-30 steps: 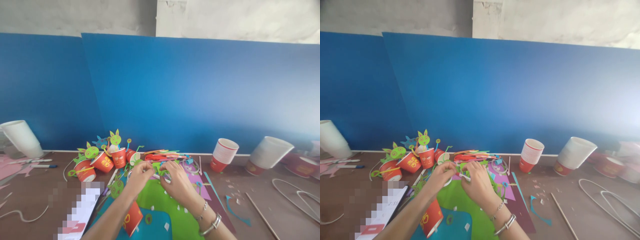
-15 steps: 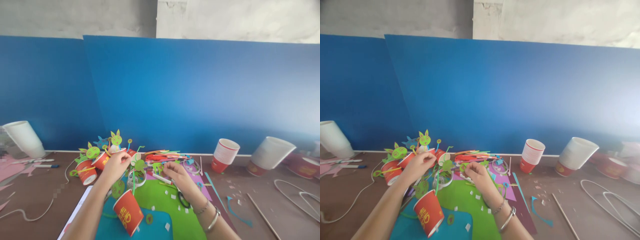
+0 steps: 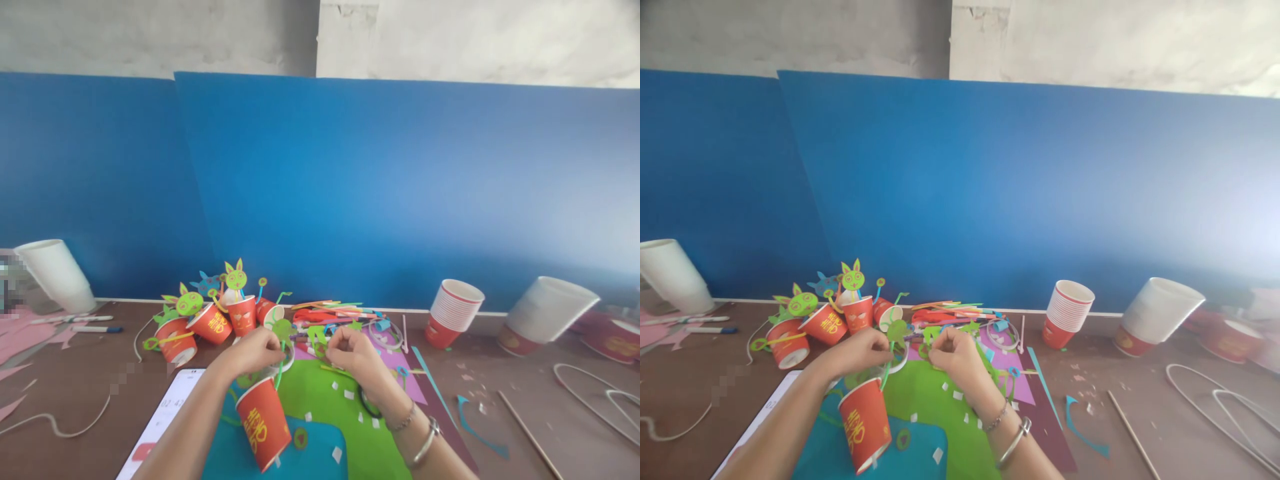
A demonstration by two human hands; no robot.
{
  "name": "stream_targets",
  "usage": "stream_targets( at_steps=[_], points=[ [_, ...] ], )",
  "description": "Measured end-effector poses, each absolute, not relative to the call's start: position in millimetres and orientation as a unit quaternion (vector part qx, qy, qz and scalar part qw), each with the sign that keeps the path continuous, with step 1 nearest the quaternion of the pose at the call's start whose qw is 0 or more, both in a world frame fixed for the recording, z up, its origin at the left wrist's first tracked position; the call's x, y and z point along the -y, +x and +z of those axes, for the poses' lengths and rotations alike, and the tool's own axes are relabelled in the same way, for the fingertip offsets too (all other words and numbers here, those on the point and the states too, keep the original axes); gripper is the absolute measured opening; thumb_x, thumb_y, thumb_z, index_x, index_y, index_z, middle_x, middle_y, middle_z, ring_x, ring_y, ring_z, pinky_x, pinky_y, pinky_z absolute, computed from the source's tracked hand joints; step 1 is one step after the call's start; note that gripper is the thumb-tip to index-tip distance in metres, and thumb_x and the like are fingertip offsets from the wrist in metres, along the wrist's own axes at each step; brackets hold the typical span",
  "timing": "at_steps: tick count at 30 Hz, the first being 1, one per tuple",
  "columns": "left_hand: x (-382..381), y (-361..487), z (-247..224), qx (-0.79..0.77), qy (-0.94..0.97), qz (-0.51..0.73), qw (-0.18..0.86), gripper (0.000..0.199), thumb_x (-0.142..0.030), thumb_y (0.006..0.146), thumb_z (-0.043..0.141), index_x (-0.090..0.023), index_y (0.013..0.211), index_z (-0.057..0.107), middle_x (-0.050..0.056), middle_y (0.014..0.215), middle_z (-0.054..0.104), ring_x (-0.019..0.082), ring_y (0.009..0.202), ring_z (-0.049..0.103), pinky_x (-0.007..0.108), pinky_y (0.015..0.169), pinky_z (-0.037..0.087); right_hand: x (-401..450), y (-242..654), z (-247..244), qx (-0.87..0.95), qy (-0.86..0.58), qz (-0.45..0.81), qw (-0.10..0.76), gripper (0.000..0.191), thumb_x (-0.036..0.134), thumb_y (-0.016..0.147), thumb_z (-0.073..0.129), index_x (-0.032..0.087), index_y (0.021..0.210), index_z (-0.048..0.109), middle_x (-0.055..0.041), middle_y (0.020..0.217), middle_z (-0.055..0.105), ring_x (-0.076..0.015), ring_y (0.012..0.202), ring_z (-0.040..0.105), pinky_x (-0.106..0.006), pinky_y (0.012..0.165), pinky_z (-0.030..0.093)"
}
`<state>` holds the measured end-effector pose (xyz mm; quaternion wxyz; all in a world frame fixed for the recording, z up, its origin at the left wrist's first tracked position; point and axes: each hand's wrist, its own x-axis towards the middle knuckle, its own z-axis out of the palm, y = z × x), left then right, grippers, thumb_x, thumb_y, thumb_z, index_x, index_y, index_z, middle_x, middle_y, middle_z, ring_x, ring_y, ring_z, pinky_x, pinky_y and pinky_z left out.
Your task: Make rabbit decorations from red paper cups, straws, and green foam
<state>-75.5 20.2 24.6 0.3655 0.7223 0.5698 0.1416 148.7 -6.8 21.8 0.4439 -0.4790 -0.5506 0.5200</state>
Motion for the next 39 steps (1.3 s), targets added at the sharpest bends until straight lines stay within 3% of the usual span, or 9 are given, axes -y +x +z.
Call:
stream_targets(
  at_steps=[7,25,34,39],
  points=[
    [-5,-33,16,-0.520,0.698,0.213,0.444,0.019,-0.034,0.068,0.053,-0.016,0.069,0.059,-0.002,0.060,0.057,0.013,0.057,0.050,0.022,0.051,0.033,5,151,24,0.570,-0.484,0.498,0.439,0.010,0.024,0.066,0.060,0.016,0.072,0.061,0.0026,0.059,0.058,-0.0107,0.054,0.046,-0.023,0.051,0.034],
    [-3,-9,-2,-0.511,0.638,0.292,0.497,0.014,-0.031,0.061,0.057,-0.017,0.061,0.055,0.001,0.058,0.061,0.013,0.052,0.050,0.023,0.049,0.032,1,146,8,0.626,-0.551,0.352,0.424,0.007,0.021,0.069,0.055,0.018,0.071,0.061,-0.0010,0.064,0.063,-0.0161,0.061,0.056,-0.027,0.056,0.041],
    [-3,-9,-2,-0.533,0.637,0.291,0.476,0.015,-0.031,0.063,0.059,-0.016,0.063,0.059,0.003,0.061,0.063,0.016,0.057,0.054,0.024,0.051,0.036,2,145,8,0.622,-0.544,0.357,0.436,0.007,0.022,0.070,0.059,0.017,0.073,0.064,-0.0013,0.065,0.064,-0.0159,0.061,0.057,-0.027,0.058,0.042],
    [-3,-8,1,-0.528,0.644,0.290,0.473,0.017,-0.031,0.065,0.059,-0.014,0.065,0.062,0.002,0.060,0.063,0.015,0.055,0.053,0.024,0.051,0.037,0,146,7,0.566,-0.514,0.462,0.449,0.025,0.028,0.069,0.062,0.014,0.089,0.067,-0.0017,0.068,0.066,-0.0156,0.062,0.056,-0.027,0.057,0.041]
  ],
)
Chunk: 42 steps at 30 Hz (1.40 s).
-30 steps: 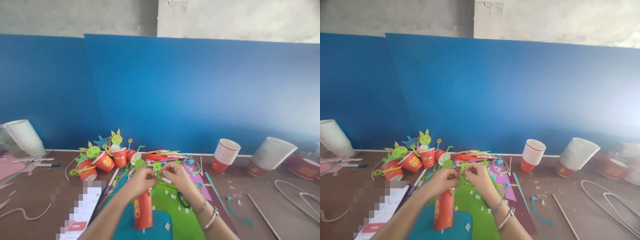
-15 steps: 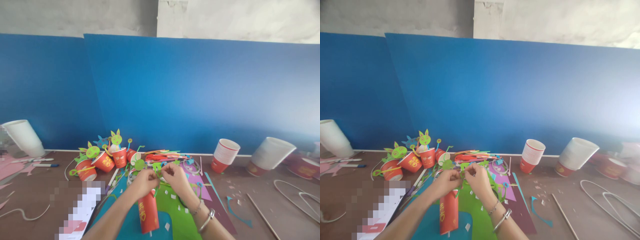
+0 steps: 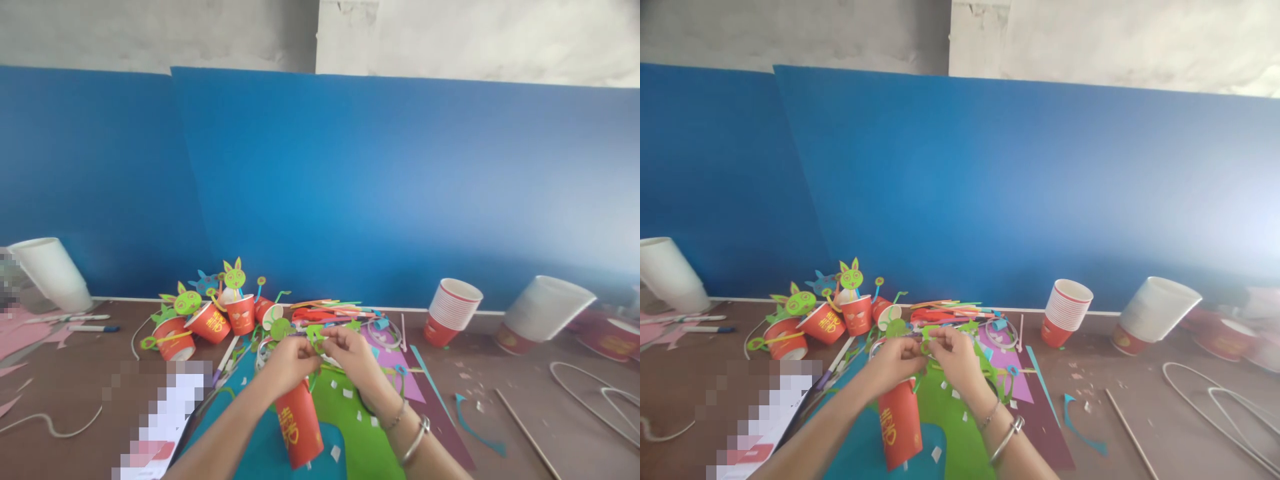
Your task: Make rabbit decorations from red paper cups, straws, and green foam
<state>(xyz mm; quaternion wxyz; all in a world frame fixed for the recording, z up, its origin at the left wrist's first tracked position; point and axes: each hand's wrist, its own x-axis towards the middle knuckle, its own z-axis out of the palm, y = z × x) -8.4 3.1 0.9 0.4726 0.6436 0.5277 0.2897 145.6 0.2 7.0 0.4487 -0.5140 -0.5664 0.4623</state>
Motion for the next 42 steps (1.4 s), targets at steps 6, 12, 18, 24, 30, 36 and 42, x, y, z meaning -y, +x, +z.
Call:
stream_targets(
  at_steps=[6,12,18,24,30,36,42],
  points=[
    [-3,-8,-1,-0.539,0.648,0.290,0.453,0.017,-0.030,0.064,0.061,-0.014,0.069,0.064,0.003,0.062,0.064,0.017,0.058,0.055,0.026,0.053,0.037,2,153,17,0.505,-0.485,0.583,0.412,0.030,0.031,0.065,0.069,0.014,0.089,0.071,-0.0008,0.066,0.065,-0.0119,0.057,0.054,-0.024,0.054,0.037],
    [-2,-7,1,-0.547,0.656,0.288,0.433,0.014,-0.028,0.064,0.059,-0.015,0.064,0.062,0.001,0.058,0.061,0.016,0.057,0.054,0.025,0.053,0.036,-1,153,16,0.555,-0.508,0.500,0.430,0.025,0.027,0.066,0.066,0.014,0.087,0.071,-0.0015,0.065,0.066,-0.0146,0.059,0.056,-0.026,0.057,0.041],
    [-2,-7,1,-0.547,0.668,0.282,0.419,0.013,-0.029,0.064,0.058,-0.016,0.061,0.060,0.002,0.058,0.062,0.017,0.056,0.055,0.026,0.052,0.036,0,150,9,0.648,-0.542,0.351,0.404,0.021,0.020,0.070,0.059,0.017,0.086,0.072,-0.0015,0.066,0.067,-0.0174,0.062,0.058,-0.028,0.059,0.042],
    [-2,-8,0,-0.540,0.684,0.283,0.401,0.014,-0.029,0.066,0.058,-0.016,0.062,0.059,0.001,0.058,0.060,0.016,0.057,0.054,0.025,0.052,0.035,2,149,12,0.674,-0.549,0.334,0.364,0.020,0.022,0.073,0.057,0.016,0.086,0.070,-0.0018,0.067,0.066,-0.0174,0.063,0.057,-0.028,0.060,0.041],
    [3,-7,3,-0.547,0.692,0.278,0.380,0.016,-0.031,0.068,0.060,-0.015,0.065,0.062,0.003,0.064,0.065,0.017,0.061,0.057,0.024,0.055,0.036,3,149,18,0.676,-0.543,0.354,0.351,0.018,0.027,0.072,0.060,0.016,0.057,0.061,0.0030,0.053,0.053,-0.0122,0.053,0.045,-0.025,0.052,0.033],
    [5,-14,24,-0.570,0.694,0.291,0.329,0.019,-0.032,0.069,0.063,-0.018,0.081,0.066,0.002,0.078,0.069,0.018,0.068,0.058,0.025,0.060,0.038,-6,165,11,0.648,-0.518,0.419,0.370,0.021,0.029,0.071,0.062,0.016,0.055,0.057,0.0052,0.048,0.047,-0.0097,0.048,0.039,-0.023,0.049,0.029],
    [18,-40,47,-0.578,0.728,0.057,0.364,0.047,-0.054,0.075,0.053,-0.021,0.042,0.052,0.001,0.041,0.052,0.017,0.042,0.050,0.027,0.047,0.032,-18,181,8,0.662,-0.518,0.409,0.356,0.022,0.030,0.072,0.060,0.015,0.056,0.062,0.0016,0.053,0.057,-0.0124,0.053,0.047,-0.025,0.055,0.036]
  ],
)
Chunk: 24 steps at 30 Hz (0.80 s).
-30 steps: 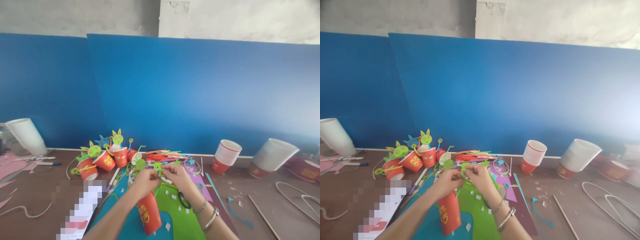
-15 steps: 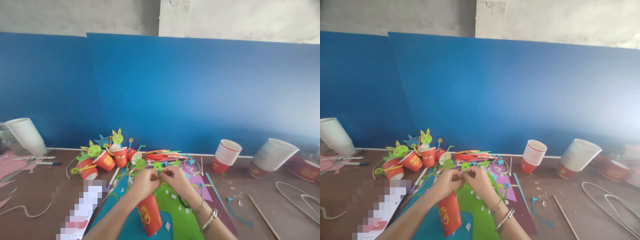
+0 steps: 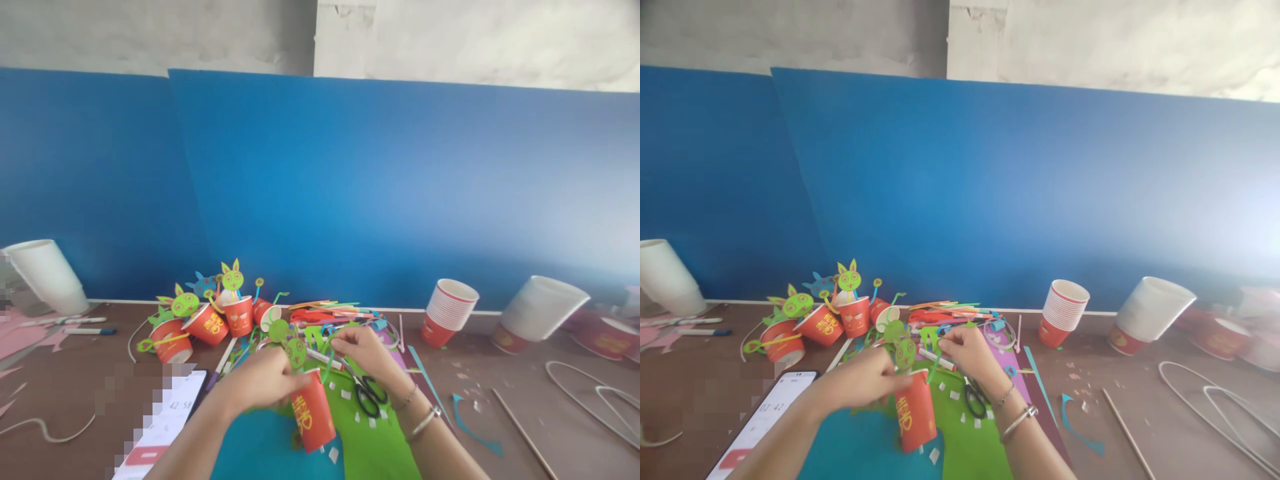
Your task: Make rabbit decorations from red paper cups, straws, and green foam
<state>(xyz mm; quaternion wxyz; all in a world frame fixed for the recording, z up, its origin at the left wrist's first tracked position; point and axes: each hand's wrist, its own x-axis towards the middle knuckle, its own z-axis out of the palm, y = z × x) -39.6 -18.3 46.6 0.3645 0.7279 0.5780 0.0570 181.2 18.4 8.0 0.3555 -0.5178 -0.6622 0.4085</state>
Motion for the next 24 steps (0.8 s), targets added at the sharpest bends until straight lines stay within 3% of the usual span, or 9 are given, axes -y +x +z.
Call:
stream_targets(
  at_steps=[3,8,13,18,20,24],
  points=[
    [30,-39,45,-0.548,0.739,-0.030,0.391,0.058,-0.055,0.075,0.052,-0.022,0.028,0.043,0.002,0.031,0.043,0.018,0.038,0.048,0.030,0.052,0.038,-20,186,9,0.662,-0.531,0.407,0.338,0.022,0.030,0.071,0.060,0.015,0.055,0.062,0.0010,0.053,0.057,-0.0125,0.052,0.047,-0.026,0.056,0.035],
    [41,-16,28,-0.575,0.726,-0.003,0.376,0.063,-0.060,0.078,0.044,-0.025,0.027,0.034,0.001,0.026,0.035,0.019,0.034,0.043,0.032,0.054,0.037,-19,198,13,0.675,-0.543,0.400,0.299,0.022,0.029,0.070,0.061,0.017,0.052,0.064,0.0019,0.049,0.056,-0.0113,0.048,0.044,-0.025,0.052,0.032],
    [40,-2,10,-0.630,0.717,0.073,0.288,0.041,-0.058,0.070,0.053,-0.023,0.050,0.048,0.008,0.059,0.062,0.025,0.058,0.058,0.031,0.053,0.032,-20,208,13,0.690,-0.559,0.377,0.264,0.024,0.023,0.068,0.060,0.016,0.046,0.062,0.0016,0.045,0.055,-0.0098,0.045,0.042,-0.023,0.049,0.030],
    [43,-5,-7,-0.647,0.677,0.139,0.322,0.026,-0.046,0.073,0.053,-0.020,0.073,0.056,0.007,0.078,0.068,0.024,0.075,0.063,0.029,0.061,0.039,-19,206,12,0.693,-0.569,0.372,0.238,0.022,0.024,0.069,0.058,0.014,0.051,0.065,-0.0012,0.048,0.060,-0.0102,0.043,0.046,-0.022,0.046,0.033],
    [46,-6,-13,-0.643,0.661,0.167,0.350,0.031,-0.048,0.073,0.053,-0.019,0.085,0.056,0.006,0.083,0.069,0.023,0.078,0.064,0.029,0.065,0.041,-18,204,13,0.700,-0.557,0.382,0.233,0.022,0.025,0.071,0.056,0.014,0.056,0.067,-0.0030,0.054,0.065,-0.0122,0.048,0.054,-0.022,0.049,0.039],
    [55,-2,-21,-0.645,0.661,0.165,0.346,0.064,-0.055,0.062,0.063,-0.015,0.111,0.050,0.011,0.095,0.068,0.030,0.086,0.063,0.035,0.072,0.044,-17,205,18,0.708,-0.552,0.371,0.238,0.029,0.031,0.077,0.053,0.014,0.056,0.065,-0.0043,0.056,0.066,-0.0145,0.053,0.058,-0.024,0.055,0.043]
  ],
)
